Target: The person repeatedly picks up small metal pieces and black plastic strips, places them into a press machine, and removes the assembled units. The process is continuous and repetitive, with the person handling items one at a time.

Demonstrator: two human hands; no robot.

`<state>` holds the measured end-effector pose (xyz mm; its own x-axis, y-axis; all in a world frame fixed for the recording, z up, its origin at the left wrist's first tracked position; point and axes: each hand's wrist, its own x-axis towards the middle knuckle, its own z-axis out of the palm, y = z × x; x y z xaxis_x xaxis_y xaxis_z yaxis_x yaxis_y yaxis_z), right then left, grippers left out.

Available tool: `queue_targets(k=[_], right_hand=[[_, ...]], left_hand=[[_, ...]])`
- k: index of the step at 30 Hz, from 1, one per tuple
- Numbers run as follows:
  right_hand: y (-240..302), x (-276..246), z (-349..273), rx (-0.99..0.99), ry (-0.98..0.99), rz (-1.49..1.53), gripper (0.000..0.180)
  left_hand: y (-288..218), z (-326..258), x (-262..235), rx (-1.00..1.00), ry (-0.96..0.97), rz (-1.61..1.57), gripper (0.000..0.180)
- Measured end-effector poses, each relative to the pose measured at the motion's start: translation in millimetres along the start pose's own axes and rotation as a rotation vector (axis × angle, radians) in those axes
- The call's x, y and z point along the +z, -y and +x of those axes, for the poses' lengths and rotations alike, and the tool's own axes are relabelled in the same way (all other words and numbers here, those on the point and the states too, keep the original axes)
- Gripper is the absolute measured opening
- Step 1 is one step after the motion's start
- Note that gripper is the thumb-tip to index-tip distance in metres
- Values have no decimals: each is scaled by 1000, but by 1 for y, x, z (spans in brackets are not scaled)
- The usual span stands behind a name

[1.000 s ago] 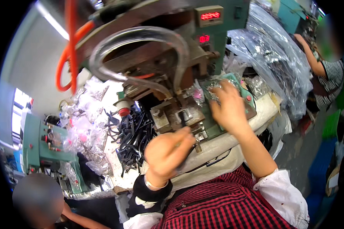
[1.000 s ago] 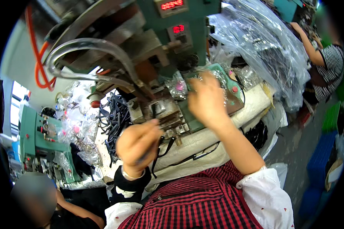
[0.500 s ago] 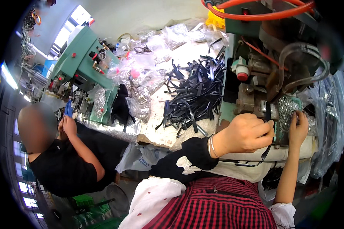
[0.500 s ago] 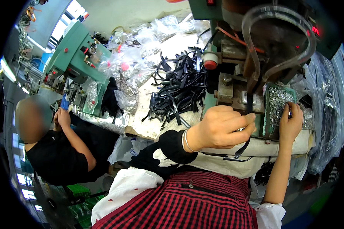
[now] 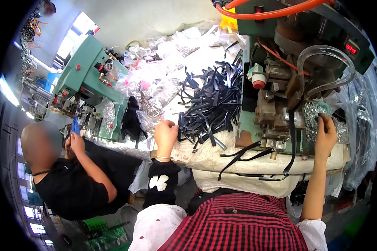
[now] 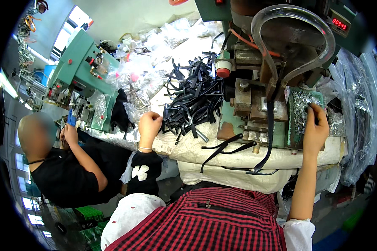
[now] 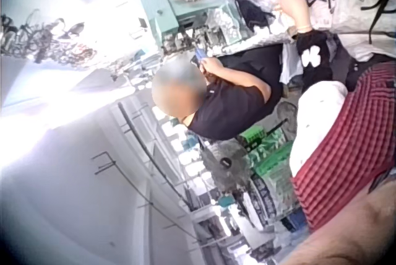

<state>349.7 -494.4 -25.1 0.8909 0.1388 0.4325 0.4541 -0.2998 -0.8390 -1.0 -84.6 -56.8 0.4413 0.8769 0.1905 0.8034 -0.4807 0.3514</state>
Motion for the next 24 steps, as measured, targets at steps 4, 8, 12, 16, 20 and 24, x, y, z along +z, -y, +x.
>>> queue_targets(k=[4,8,12,16,20,24], right_hand=[[6,5,3,50,37,120,22],[-34,-35,-9,33,-55,46,22],[-15,-51,-29,109,-59,98,20],[69,-22,-24,-34,91,221,20],[98,21,-6,-118,147,302,28],[108,47,-18,102,192,527,40]], left_hand=[[7,5,6,-132,-72,111,15],[5,-3,-9,-7,-233,78,12],[-1,-17,-5,-23,63,-98,16],[1,-10,-8,-161,75,164,19],[-10,-12,-15,138,-172,108,11],[-7,-13,-15,447,-17,-6,18]])
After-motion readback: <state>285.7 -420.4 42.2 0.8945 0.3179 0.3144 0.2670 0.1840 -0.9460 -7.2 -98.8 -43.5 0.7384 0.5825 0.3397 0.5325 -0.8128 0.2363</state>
